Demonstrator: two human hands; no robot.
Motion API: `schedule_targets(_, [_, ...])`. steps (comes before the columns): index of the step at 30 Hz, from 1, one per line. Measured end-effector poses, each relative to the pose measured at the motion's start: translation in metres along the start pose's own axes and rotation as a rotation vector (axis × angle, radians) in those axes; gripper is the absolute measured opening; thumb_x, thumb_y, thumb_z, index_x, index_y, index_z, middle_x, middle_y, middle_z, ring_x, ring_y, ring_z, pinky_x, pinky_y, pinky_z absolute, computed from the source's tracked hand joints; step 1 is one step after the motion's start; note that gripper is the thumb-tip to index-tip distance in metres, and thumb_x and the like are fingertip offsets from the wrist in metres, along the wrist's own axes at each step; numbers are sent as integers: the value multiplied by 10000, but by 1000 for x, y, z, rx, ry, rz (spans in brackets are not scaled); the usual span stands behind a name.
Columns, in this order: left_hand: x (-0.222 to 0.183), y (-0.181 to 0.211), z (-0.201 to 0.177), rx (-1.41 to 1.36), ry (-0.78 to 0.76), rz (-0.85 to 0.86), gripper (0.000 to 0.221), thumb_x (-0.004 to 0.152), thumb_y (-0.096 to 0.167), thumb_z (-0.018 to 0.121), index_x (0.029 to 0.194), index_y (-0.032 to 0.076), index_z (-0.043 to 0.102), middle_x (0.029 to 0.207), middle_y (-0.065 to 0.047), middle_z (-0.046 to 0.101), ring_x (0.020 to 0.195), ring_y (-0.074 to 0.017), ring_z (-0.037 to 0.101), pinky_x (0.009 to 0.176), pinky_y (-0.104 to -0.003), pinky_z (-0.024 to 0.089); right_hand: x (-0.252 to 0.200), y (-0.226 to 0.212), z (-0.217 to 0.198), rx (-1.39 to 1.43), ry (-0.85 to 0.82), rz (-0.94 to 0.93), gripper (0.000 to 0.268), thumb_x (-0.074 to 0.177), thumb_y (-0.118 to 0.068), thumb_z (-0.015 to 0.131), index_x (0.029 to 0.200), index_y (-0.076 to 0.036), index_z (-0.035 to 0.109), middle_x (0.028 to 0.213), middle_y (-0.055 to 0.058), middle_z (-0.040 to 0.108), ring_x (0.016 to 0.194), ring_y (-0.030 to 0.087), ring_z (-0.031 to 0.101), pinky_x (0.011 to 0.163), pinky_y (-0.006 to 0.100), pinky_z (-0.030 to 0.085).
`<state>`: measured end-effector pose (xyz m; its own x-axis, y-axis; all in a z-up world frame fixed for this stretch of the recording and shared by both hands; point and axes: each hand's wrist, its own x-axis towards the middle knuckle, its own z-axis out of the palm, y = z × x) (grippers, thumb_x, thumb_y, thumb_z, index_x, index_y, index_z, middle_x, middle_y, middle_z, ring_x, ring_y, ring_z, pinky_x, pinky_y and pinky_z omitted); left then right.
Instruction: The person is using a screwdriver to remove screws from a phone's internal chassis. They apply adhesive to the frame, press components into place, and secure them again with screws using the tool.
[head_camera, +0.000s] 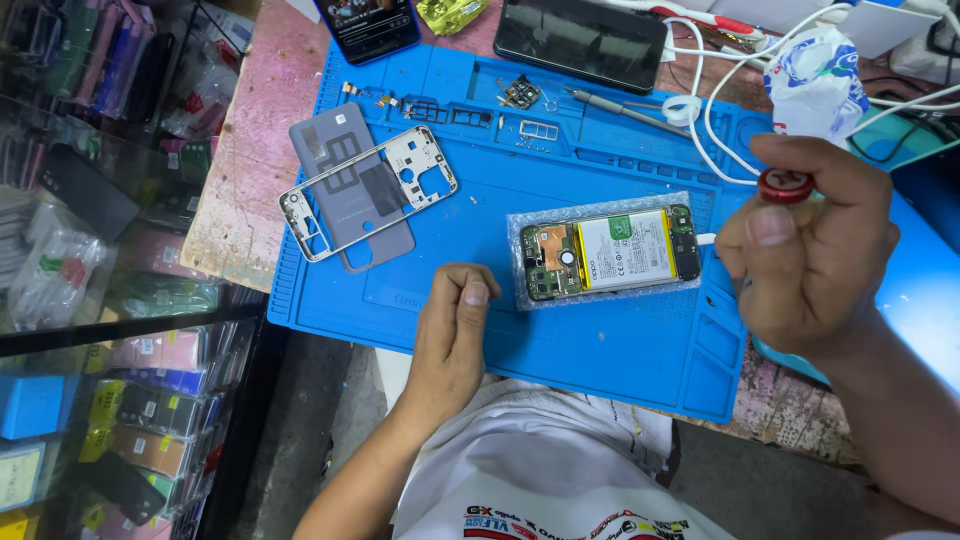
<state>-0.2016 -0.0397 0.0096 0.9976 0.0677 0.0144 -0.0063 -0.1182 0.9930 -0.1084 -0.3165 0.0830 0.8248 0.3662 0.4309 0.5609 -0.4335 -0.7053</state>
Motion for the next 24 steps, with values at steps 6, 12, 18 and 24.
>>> schedule_targets(6, [6, 6, -3, 605, -186, 498, 149, 991, 116, 646, 1095, 34, 580, 1392, -152, 614, 1122, -361, 576, 962, -453, 499, 6, 21, 17, 132, 61, -104, 277, 1160, -117, 414, 1373, 39, 332, 667, 96, 562, 511, 90, 496, 558, 219, 412])
schedule_targets(12, [18, 6, -12, 780, -331, 603, 218, 930, 165, 648, 1094, 43, 573, 1407, -157, 581, 1184, -380, 563, 937, -457, 480, 4, 39, 16, 130, -11, -121, 285, 1227, -121, 452, 1381, 14, 253, 832, 143, 611, 654, 135, 590, 666, 219, 487])
schedule_targets(18, [28, 12, -20, 1072, -456, 785, 225, 928, 177, 550, 1114, 52, 575, 1493, -188, 550, 1199, -309, 562, 889, -384, 444, 21, 15, 16, 55, -91, -32, 359, 1078, -82, 515, 1290, 49, 257, 938, 209, 709, 787, 202, 717, 701, 265, 576])
schedule_targets(24, [34, 16, -18, 918, -535, 670, 233, 928, 190, 577, 1106, 41, 587, 1457, -213, 577, 1135, -304, 565, 849, -400, 439, 31, -1, 25, -119, -153, -163, 317, 1081, -4, 566, 1295, 46, 337, 988, 230, 732, 930, 248, 742, 790, 323, 583])
